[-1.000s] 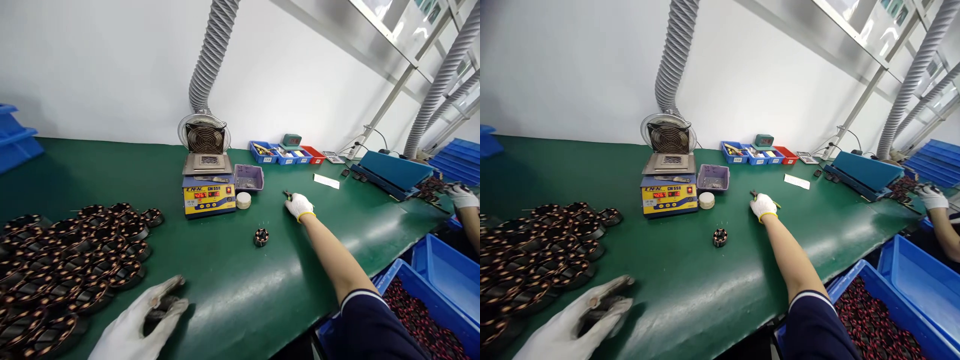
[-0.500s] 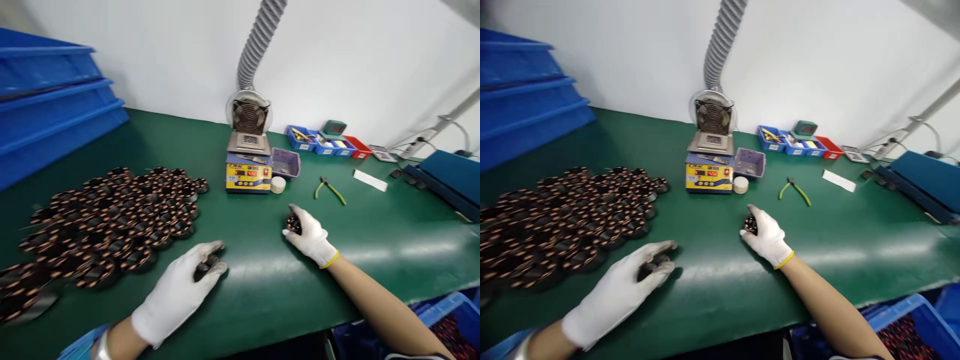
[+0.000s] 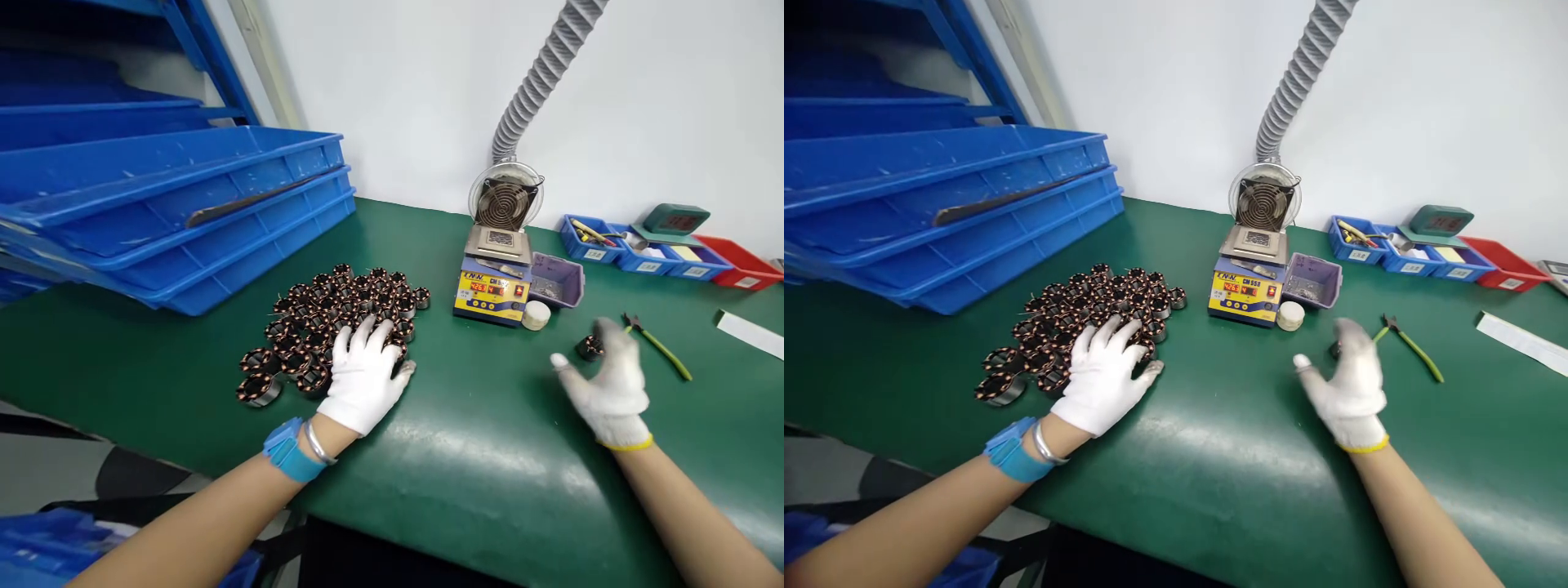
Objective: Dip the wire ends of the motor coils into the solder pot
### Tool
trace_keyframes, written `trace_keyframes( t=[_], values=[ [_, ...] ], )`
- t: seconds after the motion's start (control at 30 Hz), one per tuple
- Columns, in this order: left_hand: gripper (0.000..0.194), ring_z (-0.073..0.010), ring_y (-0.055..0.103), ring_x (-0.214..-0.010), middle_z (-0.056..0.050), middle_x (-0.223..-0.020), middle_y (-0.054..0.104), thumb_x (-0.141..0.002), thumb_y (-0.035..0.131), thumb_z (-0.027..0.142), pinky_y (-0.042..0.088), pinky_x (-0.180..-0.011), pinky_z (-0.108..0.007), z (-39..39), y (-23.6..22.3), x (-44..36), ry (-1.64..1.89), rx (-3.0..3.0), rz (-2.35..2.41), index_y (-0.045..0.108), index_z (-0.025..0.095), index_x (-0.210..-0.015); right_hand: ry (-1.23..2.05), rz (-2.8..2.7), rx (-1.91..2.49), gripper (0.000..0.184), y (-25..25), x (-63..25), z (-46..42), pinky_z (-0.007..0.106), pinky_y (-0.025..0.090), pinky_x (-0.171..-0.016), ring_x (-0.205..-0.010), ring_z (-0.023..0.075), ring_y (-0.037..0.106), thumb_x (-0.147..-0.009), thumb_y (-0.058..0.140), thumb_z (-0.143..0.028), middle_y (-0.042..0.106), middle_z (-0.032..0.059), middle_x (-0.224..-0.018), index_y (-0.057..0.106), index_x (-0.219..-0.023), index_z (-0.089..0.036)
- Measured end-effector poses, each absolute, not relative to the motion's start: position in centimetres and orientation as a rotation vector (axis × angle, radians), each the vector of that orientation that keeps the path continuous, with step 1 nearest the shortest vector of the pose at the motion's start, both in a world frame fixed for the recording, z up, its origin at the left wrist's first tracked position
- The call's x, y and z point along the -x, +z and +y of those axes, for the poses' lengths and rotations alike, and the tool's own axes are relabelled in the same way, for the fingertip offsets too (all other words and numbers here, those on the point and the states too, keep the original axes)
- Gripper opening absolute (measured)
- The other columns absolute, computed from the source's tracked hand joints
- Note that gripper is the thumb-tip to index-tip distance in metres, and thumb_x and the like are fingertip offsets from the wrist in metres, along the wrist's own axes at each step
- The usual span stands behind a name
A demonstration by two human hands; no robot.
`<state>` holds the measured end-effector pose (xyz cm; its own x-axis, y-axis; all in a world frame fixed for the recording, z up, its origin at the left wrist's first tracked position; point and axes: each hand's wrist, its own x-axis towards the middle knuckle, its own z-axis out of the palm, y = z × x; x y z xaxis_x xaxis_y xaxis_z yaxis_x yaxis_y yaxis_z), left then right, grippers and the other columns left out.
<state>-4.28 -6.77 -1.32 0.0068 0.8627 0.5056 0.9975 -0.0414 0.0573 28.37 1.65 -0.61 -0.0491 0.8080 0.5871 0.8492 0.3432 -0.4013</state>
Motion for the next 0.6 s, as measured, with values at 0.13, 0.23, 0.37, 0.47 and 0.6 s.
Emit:
trace_keyframes(
  t=[0.13,0.23,0.37,0.47,0.6],
  values=[
    [0.01,-0.034,0.043,-0.127,-0.009,-0.135,0.051,-0.082,0.059,0.028,0.035,-0.104,-0.054,-8.4,-1.7,2.3,-0.741,2.202,-1.817,0.066,0.019,-0.08,1.004,-1.927,1.2,0.068,-1.1,-21.5,-3.3,0.038,0.056,-0.076,-0.087,0.0199,0.064,-0.076,0.064,-0.038,0.06,0.01,-0.118,0.039,-0.138,-0.024],
    [0.011,-0.0244,0.059,-0.109,-0.01,-0.129,0.055,-0.081,0.056,0.018,0.05,-0.09,-0.041,-9.5,-1.7,0.5,-0.895,2.458,-1.814,0.063,0.02,-0.09,1.459,-1.839,1.118,0.057,-1.3,-18.1,-4.0,0.038,0.056,-0.073,-0.083,0.0208,0.065,-0.075,0.067,-0.039,0.067,0.0051,-0.104,0.053,-0.129,-0.027],
    [0.033,-0.0209,0.061,-0.107,-0.009,-0.123,0.058,-0.077,0.062,0.021,0.052,-0.091,-0.035,-8.1,-1.3,-1.5,-1.299,2.502,-1.895,0.056,0.02,-0.11,1.619,-1.583,1.088,0.04,-1.2,-17.2,-2.9,0.039,0.054,-0.083,-0.09,0.0222,0.066,-0.076,0.067,-0.039,0.07,0.005,-0.099,0.063,-0.112,-0.021],
    [0.081,-0.0243,0.061,-0.109,-0.014,-0.132,0.054,-0.065,0.074,0.033,0.052,-0.094,-0.036,-5.4,-1.1,-3.1,-1.528,2.396,-2.181,0.038,0.016,-0.136,1.5,-1.353,1.094,0.048,-1.4,-17.5,-2.1,0.038,0.053,-0.089,-0.096,0.0216,0.066,-0.073,0.069,-0.037,0.068,0.0087,-0.106,0.058,-0.116,-0.018],
    [0.058,-0.023,0.059,-0.114,-0.012,-0.125,0.061,-0.073,0.064,0.028,0.047,-0.102,-0.035,-2.8,-1.7,-4.4,-1.696,2.479,-2.239,0.052,0.012,-0.127,1.326,-1.403,1.098,0.047,-1.9,-18.1,-1.2,0.04,0.054,-0.089,-0.097,0.0231,0.066,-0.071,0.071,-0.035,0.067,0.0098,-0.108,0.058,-0.114,-0.019]
  ],
)
